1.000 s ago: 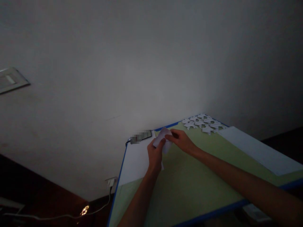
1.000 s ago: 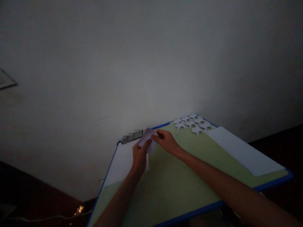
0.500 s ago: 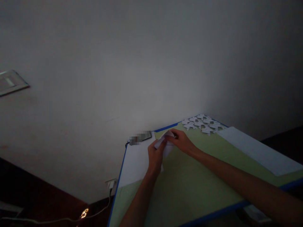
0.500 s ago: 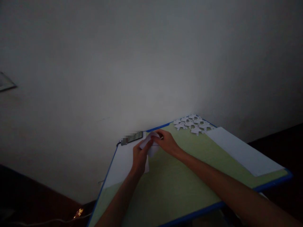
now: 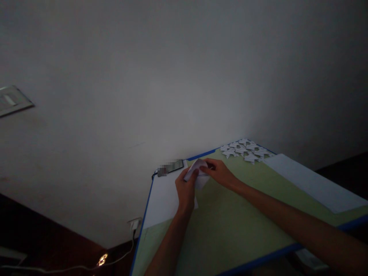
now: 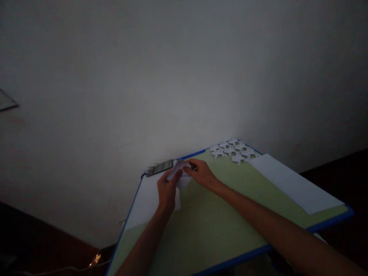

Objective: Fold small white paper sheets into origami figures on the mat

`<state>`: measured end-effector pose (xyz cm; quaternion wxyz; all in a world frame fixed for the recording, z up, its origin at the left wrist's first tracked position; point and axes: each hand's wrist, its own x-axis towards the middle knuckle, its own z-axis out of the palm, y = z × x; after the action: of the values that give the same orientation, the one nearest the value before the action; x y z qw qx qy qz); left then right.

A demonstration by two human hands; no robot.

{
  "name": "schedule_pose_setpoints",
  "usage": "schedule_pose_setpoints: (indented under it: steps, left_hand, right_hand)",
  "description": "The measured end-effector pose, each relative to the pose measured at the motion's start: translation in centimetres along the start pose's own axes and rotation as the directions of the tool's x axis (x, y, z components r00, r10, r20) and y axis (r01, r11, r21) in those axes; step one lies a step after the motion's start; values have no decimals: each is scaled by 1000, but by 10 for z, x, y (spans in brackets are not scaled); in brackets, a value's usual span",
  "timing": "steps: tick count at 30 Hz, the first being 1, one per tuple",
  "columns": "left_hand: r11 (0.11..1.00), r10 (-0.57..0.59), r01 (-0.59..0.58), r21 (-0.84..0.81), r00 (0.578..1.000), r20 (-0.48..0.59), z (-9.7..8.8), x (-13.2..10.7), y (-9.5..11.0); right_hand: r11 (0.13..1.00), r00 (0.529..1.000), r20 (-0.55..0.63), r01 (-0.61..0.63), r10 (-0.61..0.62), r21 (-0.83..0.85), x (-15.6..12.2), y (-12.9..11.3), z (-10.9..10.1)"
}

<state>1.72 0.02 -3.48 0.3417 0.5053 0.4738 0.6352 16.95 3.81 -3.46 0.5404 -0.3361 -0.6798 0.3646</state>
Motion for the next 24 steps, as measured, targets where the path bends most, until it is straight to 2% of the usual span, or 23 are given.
schedule_pose_setpoints:
  steps: [4,8,12,15,18,21,24]
  left_hand:
    - [1000,-3,1,-13,995,-100,-1,1,0]
    - [1000,19,-20,-2,990,-141,-2,1,3]
    - [999,18,-23,-48,994,-107,0,2,3]
    - [991,-11,2,-135,998,-68,3,2,5]
    - [977,-21,24,-211,1000,16,4,1,8]
    - [982,9,6,-189,997,81,4,0,9]
    - [991,40,-30,-131,997,72,4,-1,9]
  right_hand:
    - [997,998,27,54,-53,-48,-5,-5,4]
    - [993,987,114,118,-114,-26,-10,-7,6]
    - [994,985,134,111,-108,-14,-8,0,5]
    - [995,992,86,94,-96,34,-4,5,3]
    - [989,996,41,70,-76,127,0,5,-1]
    - [983,998,25,46,-51,177,2,2,-3]
    - [986,998,35,43,-50,160,0,-1,-2]
